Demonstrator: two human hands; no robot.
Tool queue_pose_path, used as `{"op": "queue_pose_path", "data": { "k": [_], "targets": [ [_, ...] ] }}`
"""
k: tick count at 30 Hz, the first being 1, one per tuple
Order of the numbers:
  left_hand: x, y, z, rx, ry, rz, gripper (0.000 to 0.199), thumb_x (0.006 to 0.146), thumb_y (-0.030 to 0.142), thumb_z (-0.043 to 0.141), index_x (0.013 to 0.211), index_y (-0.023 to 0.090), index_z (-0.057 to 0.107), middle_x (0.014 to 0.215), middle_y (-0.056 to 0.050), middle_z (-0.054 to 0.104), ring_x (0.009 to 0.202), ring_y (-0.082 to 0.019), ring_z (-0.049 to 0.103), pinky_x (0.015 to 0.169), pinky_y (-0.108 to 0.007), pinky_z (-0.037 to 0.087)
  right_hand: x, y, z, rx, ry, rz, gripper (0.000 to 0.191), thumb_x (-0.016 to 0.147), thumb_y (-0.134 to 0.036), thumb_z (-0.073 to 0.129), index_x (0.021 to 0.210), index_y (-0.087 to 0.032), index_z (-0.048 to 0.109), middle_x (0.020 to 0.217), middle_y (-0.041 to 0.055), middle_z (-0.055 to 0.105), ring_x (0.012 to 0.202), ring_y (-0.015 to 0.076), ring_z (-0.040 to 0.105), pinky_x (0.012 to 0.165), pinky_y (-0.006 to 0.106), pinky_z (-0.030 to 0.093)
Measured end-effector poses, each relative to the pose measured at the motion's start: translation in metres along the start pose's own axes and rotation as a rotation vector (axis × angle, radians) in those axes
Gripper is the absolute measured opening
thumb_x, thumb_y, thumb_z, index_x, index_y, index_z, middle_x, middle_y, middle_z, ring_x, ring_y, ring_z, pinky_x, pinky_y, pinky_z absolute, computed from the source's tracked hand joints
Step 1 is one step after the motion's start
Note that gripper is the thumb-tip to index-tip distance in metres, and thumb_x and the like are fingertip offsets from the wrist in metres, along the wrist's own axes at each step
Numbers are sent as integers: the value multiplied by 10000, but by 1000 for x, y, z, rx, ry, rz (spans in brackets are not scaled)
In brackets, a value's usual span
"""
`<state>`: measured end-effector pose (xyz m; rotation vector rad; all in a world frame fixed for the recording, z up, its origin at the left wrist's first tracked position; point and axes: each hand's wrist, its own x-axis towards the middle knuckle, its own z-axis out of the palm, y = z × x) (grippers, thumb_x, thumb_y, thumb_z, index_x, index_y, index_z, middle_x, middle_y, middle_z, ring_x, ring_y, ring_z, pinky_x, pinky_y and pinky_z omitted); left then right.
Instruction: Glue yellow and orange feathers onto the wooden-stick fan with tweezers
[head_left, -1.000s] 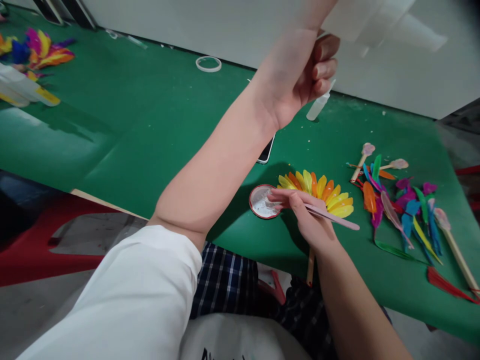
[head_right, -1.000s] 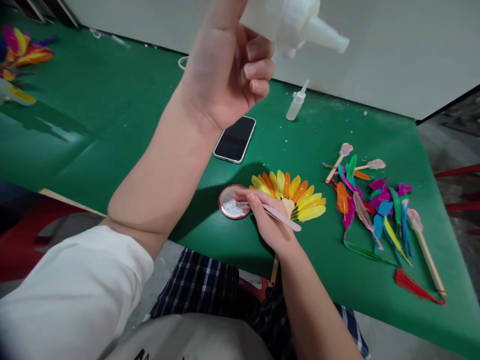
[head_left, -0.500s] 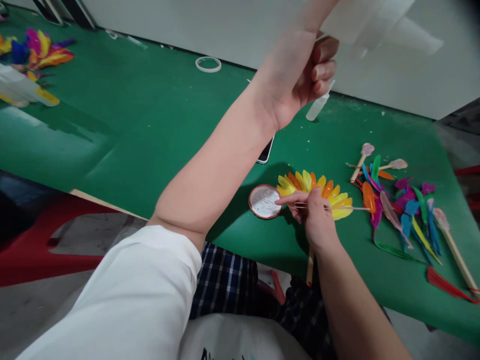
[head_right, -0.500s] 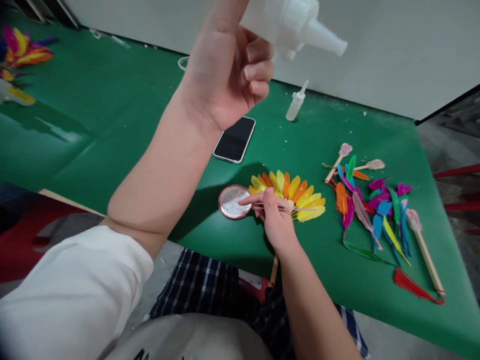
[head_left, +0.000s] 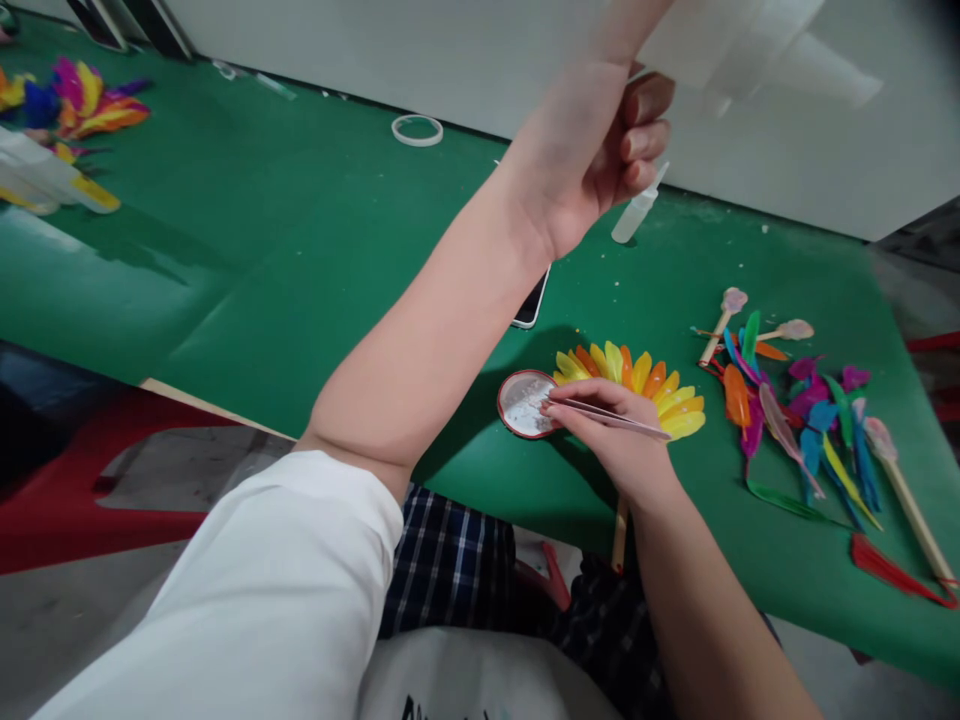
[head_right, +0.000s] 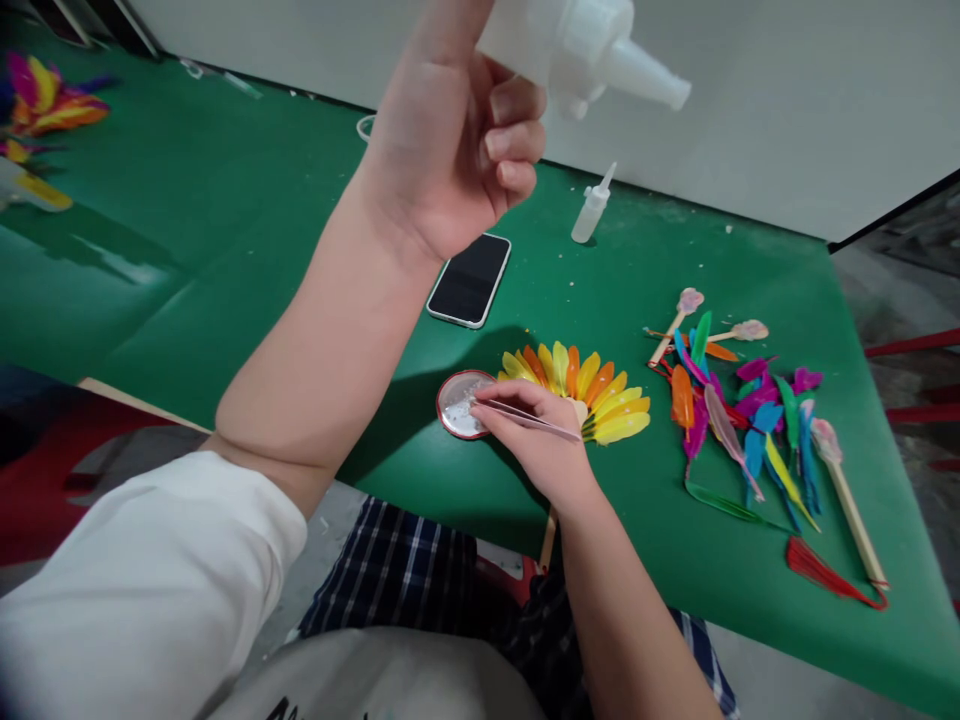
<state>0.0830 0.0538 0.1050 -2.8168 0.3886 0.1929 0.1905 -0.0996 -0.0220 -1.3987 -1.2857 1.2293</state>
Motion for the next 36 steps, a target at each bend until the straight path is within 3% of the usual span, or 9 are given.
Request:
{"op": "queue_pose_path", "data": {
  "k": [6, 10, 16, 19, 22, 26, 30, 33, 36],
  "targets": [
    [2, 13, -13, -28, -8, -121, 572, 502, 117, -319, 490, 151, 251, 390, 61, -186, 170, -48, -270, 462, -74, -224, 0, 1, 0, 40, 13, -42, 172, 624, -264, 777, 756, -226, 673, 747, -4, 711, 672, 143, 671, 640, 267, 563],
    [1, 10, -11, 131, -244, -203, 609, 543, 141, -315, 512, 136, 294, 373, 91, -105, 206, -38, -348, 520, -121, -276, -1, -1, -2, 80, 12, -23, 151, 617, -256, 785, 738, -234, 698, 758, -1, 721, 703, 158, 679, 674, 287, 569],
    [0, 11, -10, 1044, -703, -336, 703, 657, 218, -252, 572, 68, 429, 386, 87, 302, 434, -63, 491, 509, -40, -202, -5, -6, -3, 257, -83, 83, 167, 661, -277, 760, 825, -253, 737, 791, 15, 743, 725, 188, 699, 748, 362, 579],
    [0, 13, -14, 1442, -898, -173, 687, 733, 272, -159, 622, 42, 479, 538, 53, 511, 659, -128, 581, 436, 19, -23, -4, -4, -4, 265, -71, 46, 145, 685, -305, 737, 824, -267, 742, 767, 9, 743, 702, 181, 696, 730, 350, 580],
    [3, 0, -1, 1249, -1053, -19, 615, 726, 253, -155, 572, 72, 413, 481, 85, 443, 625, -100, 578, 433, 22, 32, -2, -1, -4, 89, -18, -21, 123, 659, -267, 750, 782, -266, 748, 789, 6, 740, 737, 176, 688, 712, 309, 566],
    [6, -27, 31, 303, -627, -115, 577, 550, 120, -314, 519, 81, 261, 415, 108, 129, 233, 49, 294, 545, -42, -175, 0, 2, -3, -26, -10, -40, 168, 666, -279, 741, 833, -261, 737, 828, 10, 735, 758, 183, 680, 697, 311, 560],
    [3, -19, 23, 21, -71, -99, 526, 504, 118, -325, 476, 158, 199, 401, 70, -97, 203, -22, -348, 539, -139, -288, 1, 3, -1, -33, 65, -66, 167, 642, -277, 762, 787, -246, 685, 753, -8, 709, 676, 155, 664, 630, 285, 556],
    [0, 3, -2, -114, 51, 56, 473, 515, 117, -324, 490, 171, 146, 416, 57, -154, 215, -32, -367, 523, -117, -270, 1, 4, -1, -61, 78, -80, 148, 637, -274, 765, 732, -229, 660, 705, -9, 689, 644, 153, 654, 608, 285, 554],
    [0, 13, -14, -678, 409, 316, 411, 463, 71, -340, 582, 190, 35, 436, 44, -184, 178, -20, -246, 508, -56, -166, 2, 5, -1, -60, 62, -98, 123, 649, -274, 757, 733, -226, 680, 758, 3, 705, 693, 167, 666, 651, 306, 560]
  ]
}}
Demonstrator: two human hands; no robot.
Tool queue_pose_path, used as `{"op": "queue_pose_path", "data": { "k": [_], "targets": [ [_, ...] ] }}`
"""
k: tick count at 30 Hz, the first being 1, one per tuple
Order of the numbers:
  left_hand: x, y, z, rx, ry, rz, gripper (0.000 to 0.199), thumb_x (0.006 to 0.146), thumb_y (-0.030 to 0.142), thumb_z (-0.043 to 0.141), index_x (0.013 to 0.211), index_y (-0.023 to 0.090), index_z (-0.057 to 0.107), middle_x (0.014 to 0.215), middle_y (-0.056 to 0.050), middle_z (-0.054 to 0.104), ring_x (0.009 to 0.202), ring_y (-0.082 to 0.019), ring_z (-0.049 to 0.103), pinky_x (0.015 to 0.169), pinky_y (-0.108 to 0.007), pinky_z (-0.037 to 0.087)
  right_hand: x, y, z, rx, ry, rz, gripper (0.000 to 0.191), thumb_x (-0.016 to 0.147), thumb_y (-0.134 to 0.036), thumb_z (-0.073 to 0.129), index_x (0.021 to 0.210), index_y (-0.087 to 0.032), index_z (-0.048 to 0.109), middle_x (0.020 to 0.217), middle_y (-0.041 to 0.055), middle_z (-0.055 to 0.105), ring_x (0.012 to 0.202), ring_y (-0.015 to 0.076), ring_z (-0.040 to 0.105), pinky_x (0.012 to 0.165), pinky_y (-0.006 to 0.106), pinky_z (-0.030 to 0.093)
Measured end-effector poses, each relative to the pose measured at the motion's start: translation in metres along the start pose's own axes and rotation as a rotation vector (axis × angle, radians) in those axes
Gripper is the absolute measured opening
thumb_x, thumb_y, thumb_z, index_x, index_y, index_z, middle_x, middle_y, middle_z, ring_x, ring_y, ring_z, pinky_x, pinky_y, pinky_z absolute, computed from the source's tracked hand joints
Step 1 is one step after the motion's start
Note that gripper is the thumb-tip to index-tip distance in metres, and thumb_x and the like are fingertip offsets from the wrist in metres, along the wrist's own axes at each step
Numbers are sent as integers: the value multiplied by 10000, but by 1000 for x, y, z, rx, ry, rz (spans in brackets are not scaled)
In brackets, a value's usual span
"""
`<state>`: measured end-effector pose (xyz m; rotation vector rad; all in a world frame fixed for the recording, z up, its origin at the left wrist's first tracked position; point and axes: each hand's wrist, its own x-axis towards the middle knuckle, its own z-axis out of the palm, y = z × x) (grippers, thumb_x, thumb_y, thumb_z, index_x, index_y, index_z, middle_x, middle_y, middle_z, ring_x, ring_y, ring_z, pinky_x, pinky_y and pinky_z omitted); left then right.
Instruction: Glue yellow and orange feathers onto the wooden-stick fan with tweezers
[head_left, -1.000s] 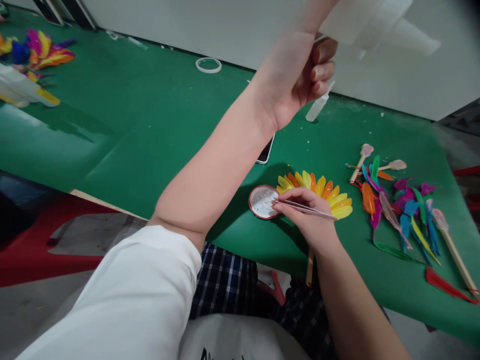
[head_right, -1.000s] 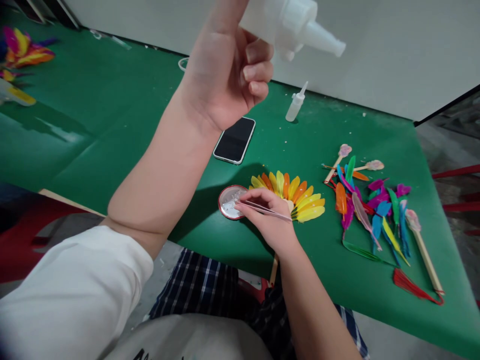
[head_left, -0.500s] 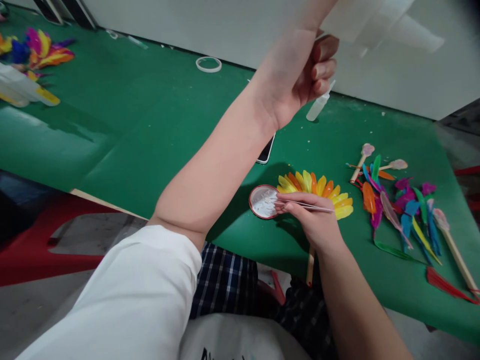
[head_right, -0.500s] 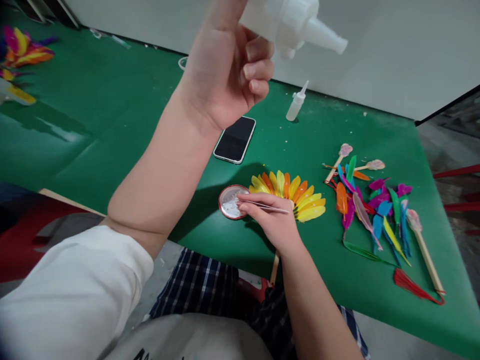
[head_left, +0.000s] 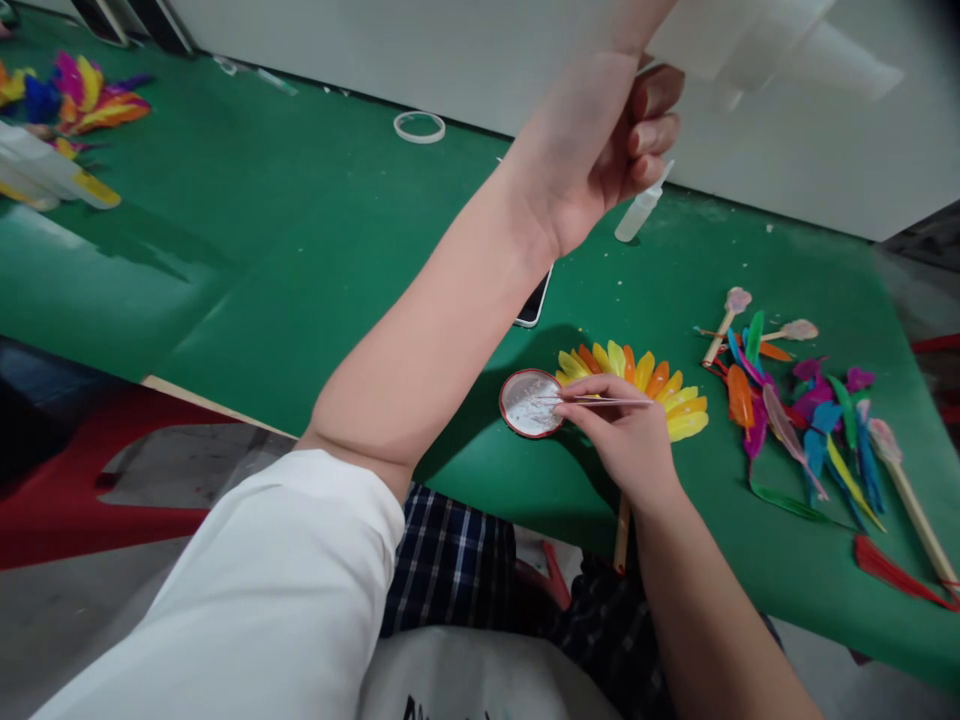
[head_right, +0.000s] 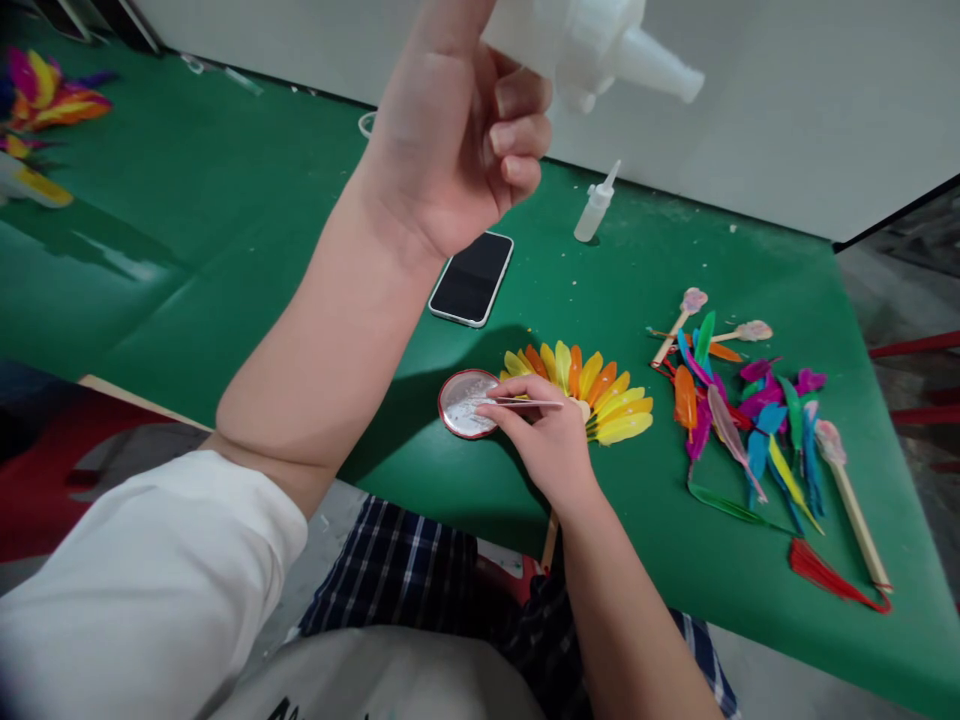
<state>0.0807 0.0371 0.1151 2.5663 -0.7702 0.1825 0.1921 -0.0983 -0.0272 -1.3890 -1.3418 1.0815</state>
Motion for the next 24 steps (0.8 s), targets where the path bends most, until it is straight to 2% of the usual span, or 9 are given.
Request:
{"op": "queue_pose_path", "data": {
  "k": [3, 7, 9, 12, 14, 16, 20, 22, 24],
  "targets": [
    [-2, -9, 2, -614, 302, 235, 424, 411, 43, -349, 627, 185, -13, 414, 47, -193, 203, -30, -262, 504, -50, -108, -1, 1, 0, -2, -25, -2, 106, 666, -270, 745, 758, -234, 706, 784, 7, 723, 722, 181, 676, 680, 326, 565],
    [-8, -23, 6, -828, 330, 533, 461, 405, 59, -367, 591, 185, 35, 396, 68, -179, 228, -43, -314, 511, -58, -138, -4, -1, -1, -50, -48, -64, 55, 687, -269, 730, 739, -252, 724, 762, -3, 734, 729, 184, 685, 715, 336, 566],
    [-7, -21, 5, -857, 304, 516, 469, 407, 60, -379, 585, 189, 36, 392, 59, -194, 225, -50, -325, 509, -61, -163, -6, -2, -1, -62, -45, -98, 34, 694, -270, 723, 725, -255, 724, 752, -4, 734, 724, 186, 686, 727, 344, 566],
    [-4, -11, 3, -888, 342, 310, 449, 430, 33, -366, 586, 172, 31, 380, 55, -197, 223, -54, -334, 492, -50, -160, -6, -1, 0, -80, -42, -101, 44, 700, -278, 718, 738, -256, 723, 762, -2, 733, 728, 187, 684, 730, 349, 567],
    [-2, -6, 1, -746, 351, 189, 430, 430, 20, -350, 599, 176, 14, 394, 46, -201, 204, -43, -293, 479, -39, -132, -4, 0, 0, -83, -42, -97, 75, 702, -276, 718, 774, -258, 722, 793, -4, 733, 755, 186, 682, 735, 345, 565],
    [-2, -5, 0, -396, 273, 62, 415, 431, 32, -339, 594, 183, 12, 417, 36, -213, 182, -29, -238, 475, -33, -114, -3, 0, 0, -87, -39, -108, 83, 706, -271, 717, 789, -263, 722, 807, -7, 732, 773, 184, 679, 744, 344, 561],
    [-5, -8, 1, 388, -164, -196, 431, 505, 86, -298, 498, 159, 126, 429, 46, -182, 175, -9, -270, 485, -54, -177, -4, 0, 2, -151, -24, -149, 23, 712, -266, 710, 734, -264, 719, 756, -7, 727, 734, 189, 675, 741, 364, 556],
    [-5, -8, 1, 486, -286, -184, 432, 534, 109, -285, 480, 159, 141, 418, 46, -166, 193, -11, -320, 505, -88, -228, -5, 1, 4, -193, -25, -187, 33, 729, -262, 695, 754, -260, 718, 772, 0, 728, 739, 191, 673, 749, 369, 551],
    [-4, -7, 1, 270, -176, -57, 383, 519, 114, -298, 501, 175, 80, 414, 32, -190, 184, -16, -303, 518, -92, -235, -6, 4, 6, -235, -36, -239, 58, 755, -264, 674, 795, -256, 714, 806, 7, 728, 769, 190, 671, 766, 365, 544]
  ]
}}
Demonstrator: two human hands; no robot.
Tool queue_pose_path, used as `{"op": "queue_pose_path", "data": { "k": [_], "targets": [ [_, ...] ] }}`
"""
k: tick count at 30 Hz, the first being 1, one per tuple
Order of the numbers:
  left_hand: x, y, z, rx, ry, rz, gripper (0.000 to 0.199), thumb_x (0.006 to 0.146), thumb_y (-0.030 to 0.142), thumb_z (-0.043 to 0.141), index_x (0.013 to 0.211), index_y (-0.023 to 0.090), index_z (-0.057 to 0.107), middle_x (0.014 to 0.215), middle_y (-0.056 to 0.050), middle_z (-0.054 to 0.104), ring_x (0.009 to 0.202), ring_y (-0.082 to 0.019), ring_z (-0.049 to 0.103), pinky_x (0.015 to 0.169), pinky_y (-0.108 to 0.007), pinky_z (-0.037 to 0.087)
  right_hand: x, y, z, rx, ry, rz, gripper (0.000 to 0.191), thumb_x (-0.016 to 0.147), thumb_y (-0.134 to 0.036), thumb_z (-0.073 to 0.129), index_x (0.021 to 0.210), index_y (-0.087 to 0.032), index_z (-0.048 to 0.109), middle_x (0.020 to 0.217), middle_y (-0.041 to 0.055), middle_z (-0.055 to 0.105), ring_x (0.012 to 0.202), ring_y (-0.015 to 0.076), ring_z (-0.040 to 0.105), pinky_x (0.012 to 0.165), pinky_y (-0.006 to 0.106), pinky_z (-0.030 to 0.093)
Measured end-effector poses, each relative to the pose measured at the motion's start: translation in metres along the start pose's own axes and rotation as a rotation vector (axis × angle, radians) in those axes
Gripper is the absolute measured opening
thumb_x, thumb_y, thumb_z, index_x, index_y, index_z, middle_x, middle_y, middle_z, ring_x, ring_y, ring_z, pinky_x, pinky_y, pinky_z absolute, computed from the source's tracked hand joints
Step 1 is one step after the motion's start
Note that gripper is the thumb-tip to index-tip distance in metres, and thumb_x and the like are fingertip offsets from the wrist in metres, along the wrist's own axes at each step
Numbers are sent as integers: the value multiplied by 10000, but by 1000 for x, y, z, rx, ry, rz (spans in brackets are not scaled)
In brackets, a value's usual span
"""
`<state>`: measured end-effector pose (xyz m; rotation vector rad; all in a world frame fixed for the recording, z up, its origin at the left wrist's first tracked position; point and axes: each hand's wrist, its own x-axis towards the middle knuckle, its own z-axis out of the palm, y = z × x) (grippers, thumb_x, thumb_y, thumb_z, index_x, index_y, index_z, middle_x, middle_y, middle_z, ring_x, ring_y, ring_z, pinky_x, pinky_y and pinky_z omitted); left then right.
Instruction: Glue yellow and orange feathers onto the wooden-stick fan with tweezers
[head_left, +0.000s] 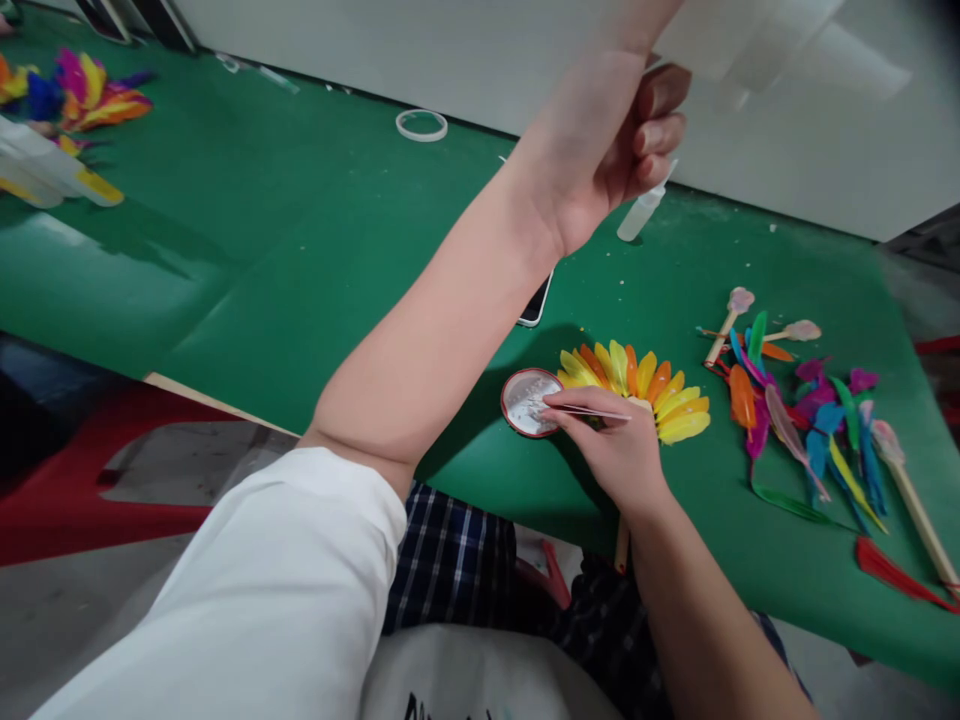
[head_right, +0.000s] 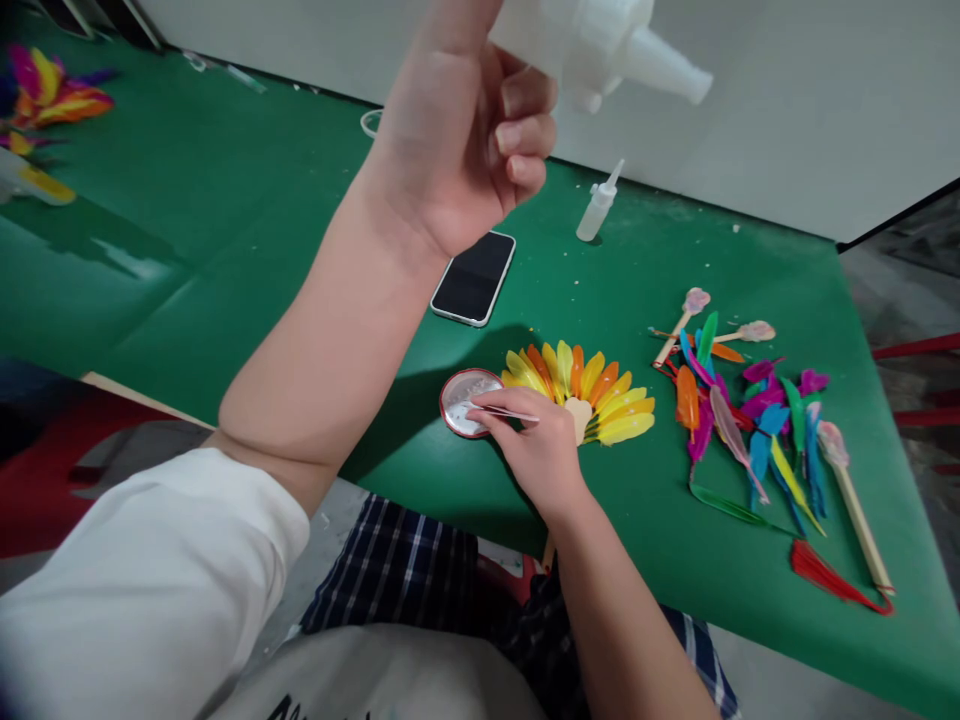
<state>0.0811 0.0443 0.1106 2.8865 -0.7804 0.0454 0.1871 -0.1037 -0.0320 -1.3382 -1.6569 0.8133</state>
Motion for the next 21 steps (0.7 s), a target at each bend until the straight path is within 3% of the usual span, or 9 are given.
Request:
{"op": "queue_pose_path", "data": {
  "k": [4, 7, 10, 13, 16, 18, 21],
  "targets": [
    [-1, -2, 2, -910, 482, 297, 361, 460, 61, -320, 588, 164, 1, 409, 46, -168, 213, -20, -310, 518, -59, -153, -2, 1, 5, -102, 1, -68, 100, 771, -277, 665, 859, -250, 703, 845, 15, 727, 807, 190, 666, 773, 345, 535],
    [-6, -10, 6, -1219, 637, 331, 336, 485, 78, -305, 588, 144, 8, 453, 72, -133, 325, -33, -444, 534, -71, -119, -2, 0, 4, -191, 9, -103, 82, 774, -299, 661, 832, -258, 703, 810, 13, 724, 780, 192, 667, 747, 342, 535],
    [-8, -17, 9, -1155, 622, 439, 339, 462, 91, -308, 602, 153, -6, 449, 68, -142, 305, -26, -426, 521, -65, -101, -1, -1, 2, -169, 30, -78, 87, 785, -294, 647, 842, -258, 703, 840, 15, 727, 794, 193, 670, 763, 349, 538],
    [-6, -23, 11, -876, 511, 559, 346, 434, 94, -307, 600, 171, -14, 427, 38, -181, 236, -7, -354, 524, -58, -139, -1, -1, -1, -43, 17, 30, 145, 793, -289, 634, 916, -250, 701, 927, 18, 727, 840, 192, 677, 786, 347, 549],
    [-6, -33, 14, -393, 296, 395, 345, 442, 110, -322, 521, 153, 11, 461, 5, -210, 274, -3, -413, 566, -95, -225, -1, -3, -3, -19, 9, 85, 148, 788, -294, 631, 907, -250, 708, 924, 18, 730, 837, 200, 685, 749, 342, 568],
    [-8, -39, 16, -198, 192, 300, 395, 441, 111, -338, 472, 132, 55, 461, 14, -181, 292, 0, -428, 600, -126, -258, -3, -5, -3, -67, 10, 55, 131, 788, -285, 627, 886, -261, 710, 905, 15, 732, 806, 200, 690, 721, 341, 574],
    [-8, -38, 15, -366, 277, 428, 370, 440, 99, -320, 506, 147, 41, 472, 17, -184, 278, -1, -412, 578, -106, -232, -5, -7, -1, -145, -7, -30, 132, 793, -262, 614, 889, -257, 704, 879, 14, 734, 765, 190, 692, 720, 341, 571]
  ]
}}
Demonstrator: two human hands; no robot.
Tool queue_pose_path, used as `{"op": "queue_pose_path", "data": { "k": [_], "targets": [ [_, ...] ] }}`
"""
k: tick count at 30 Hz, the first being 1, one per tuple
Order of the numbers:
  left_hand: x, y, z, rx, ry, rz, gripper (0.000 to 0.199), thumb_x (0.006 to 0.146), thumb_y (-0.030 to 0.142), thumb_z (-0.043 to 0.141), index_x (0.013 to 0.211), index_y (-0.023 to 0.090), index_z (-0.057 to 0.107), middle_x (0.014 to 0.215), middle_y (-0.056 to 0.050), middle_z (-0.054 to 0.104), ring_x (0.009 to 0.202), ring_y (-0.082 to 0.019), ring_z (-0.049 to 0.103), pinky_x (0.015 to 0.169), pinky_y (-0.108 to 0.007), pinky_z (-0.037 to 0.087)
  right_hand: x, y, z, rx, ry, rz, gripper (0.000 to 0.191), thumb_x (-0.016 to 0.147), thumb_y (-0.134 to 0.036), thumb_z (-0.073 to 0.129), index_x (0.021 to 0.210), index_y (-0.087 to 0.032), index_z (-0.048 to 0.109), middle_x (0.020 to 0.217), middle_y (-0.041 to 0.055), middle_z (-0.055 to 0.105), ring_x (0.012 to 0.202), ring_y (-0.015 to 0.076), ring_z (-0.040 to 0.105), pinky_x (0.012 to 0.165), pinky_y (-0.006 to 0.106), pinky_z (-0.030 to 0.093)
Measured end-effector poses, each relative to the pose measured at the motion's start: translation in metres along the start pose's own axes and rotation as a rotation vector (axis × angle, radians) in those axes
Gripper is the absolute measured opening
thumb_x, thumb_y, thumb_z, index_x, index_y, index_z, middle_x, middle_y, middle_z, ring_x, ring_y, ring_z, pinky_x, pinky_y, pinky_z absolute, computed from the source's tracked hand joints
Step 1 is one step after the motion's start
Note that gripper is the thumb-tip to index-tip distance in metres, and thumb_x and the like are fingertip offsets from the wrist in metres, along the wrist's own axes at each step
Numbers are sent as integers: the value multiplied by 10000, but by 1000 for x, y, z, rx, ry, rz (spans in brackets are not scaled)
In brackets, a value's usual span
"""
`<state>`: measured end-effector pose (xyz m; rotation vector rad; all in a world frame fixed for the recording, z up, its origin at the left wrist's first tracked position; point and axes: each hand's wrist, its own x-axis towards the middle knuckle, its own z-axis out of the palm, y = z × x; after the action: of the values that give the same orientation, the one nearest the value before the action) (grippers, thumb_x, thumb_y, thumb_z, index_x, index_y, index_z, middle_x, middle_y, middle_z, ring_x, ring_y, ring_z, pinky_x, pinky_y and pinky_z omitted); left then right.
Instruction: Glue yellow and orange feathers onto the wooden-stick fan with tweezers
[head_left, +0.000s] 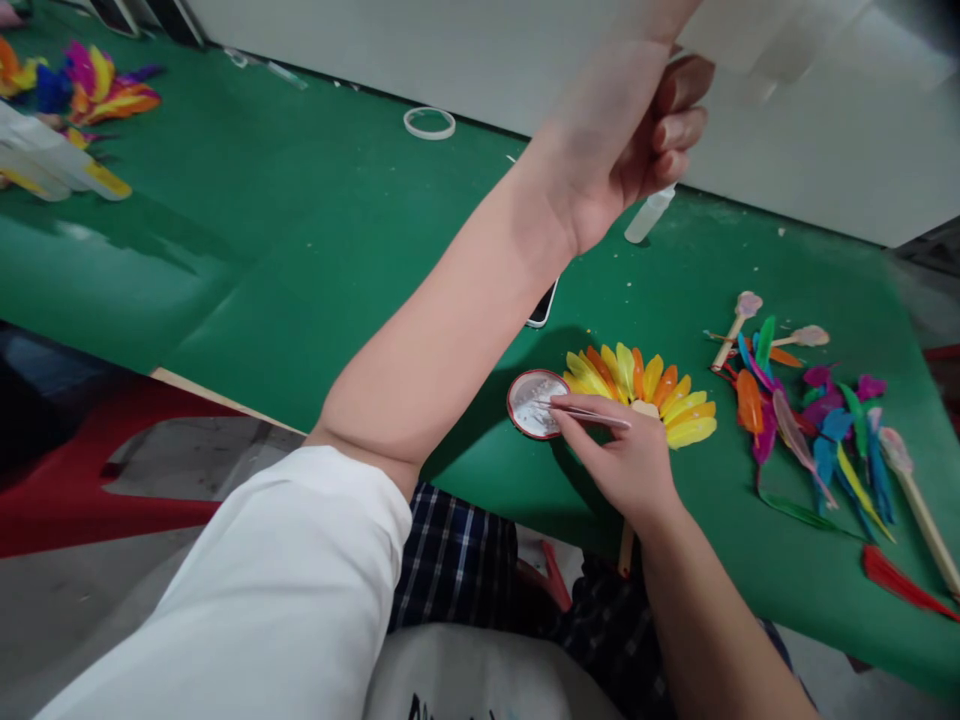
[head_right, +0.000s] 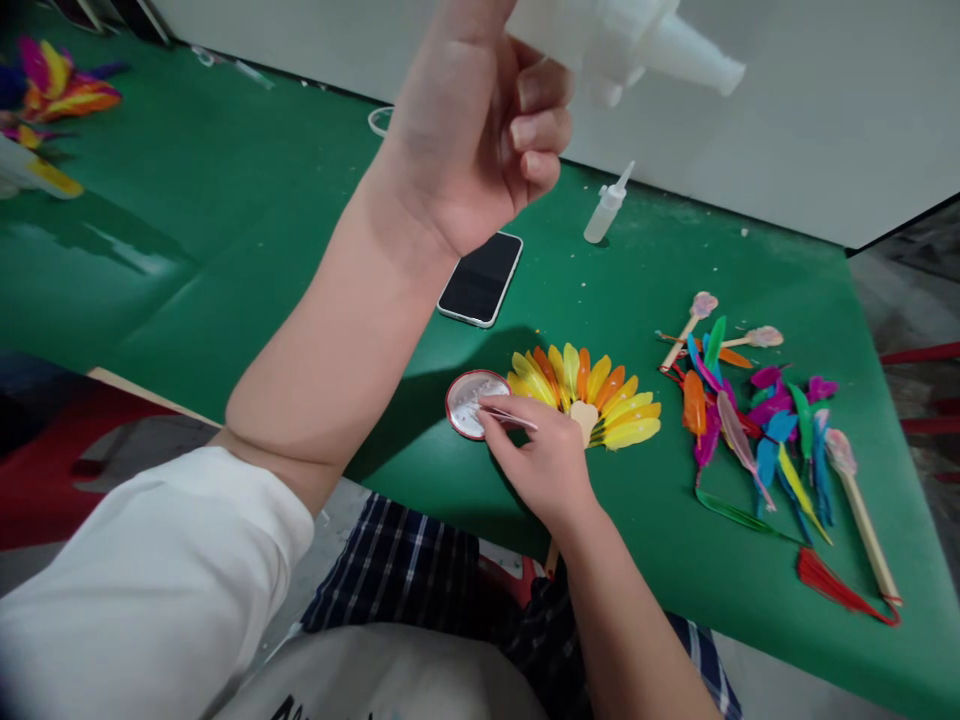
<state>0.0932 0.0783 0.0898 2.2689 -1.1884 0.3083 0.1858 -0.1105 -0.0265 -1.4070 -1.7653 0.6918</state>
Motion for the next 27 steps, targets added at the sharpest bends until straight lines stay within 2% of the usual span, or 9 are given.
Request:
{"op": "queue_pose_path", "data": {
  "k": [3, 5, 9, 12, 21, 27],
  "targets": [
    [11, 12, 1, -424, 301, 141, 334, 451, 82, -293, 586, 172, -1, 427, 29, -186, 239, -6, -367, 514, -60, -152, -1, 0, 3, -69, -16, -76, 133, 802, -239, 592, 881, -231, 699, 852, 24, 736, 780, 191, 691, 734, 340, 563],
    [19, 20, 3, -622, 452, 88, 335, 461, 73, -289, 578, 160, 12, 385, 58, -150, 240, -12, -367, 501, -53, -125, -1, 1, 4, -97, -24, -106, 134, 808, -237, 583, 875, -227, 698, 844, 26, 736, 789, 193, 690, 737, 339, 560],
    [19, 27, 4, -811, 565, -40, 310, 487, 78, -280, 548, 139, 18, 416, 67, -147, 321, -24, -456, 545, -73, -159, 0, 2, 5, -125, -24, -126, 137, 817, -240, 575, 877, -232, 698, 846, 24, 737, 787, 190, 691, 737, 333, 557],
    [10, 24, 4, -875, 636, -62, 272, 510, 69, -267, 553, 140, -8, 443, 65, -153, 384, -36, -506, 584, -90, -182, 0, 3, 6, -147, -18, -148, 140, 820, -229, 572, 876, -226, 700, 853, 30, 738, 801, 192, 690, 741, 324, 554],
    [-1, 18, 3, -871, 589, -11, 268, 504, 154, -264, 588, 158, -10, 482, 83, -129, 381, -34, -474, 594, -98, -139, 1, 2, 8, -201, 14, -227, 130, 802, -164, 581, 861, -180, 696, 818, 46, 740, 748, 179, 693, 690, 292, 556],
    [3, 21, 5, -834, 524, -9, 298, 482, 120, -273, 590, 159, 2, 460, 77, -141, 360, -29, -456, 602, -95, -146, 1, 2, 8, -199, 12, -243, 131, 803, -159, 575, 843, -192, 696, 801, 43, 738, 738, 182, 691, 679, 300, 553]
  ]
}}
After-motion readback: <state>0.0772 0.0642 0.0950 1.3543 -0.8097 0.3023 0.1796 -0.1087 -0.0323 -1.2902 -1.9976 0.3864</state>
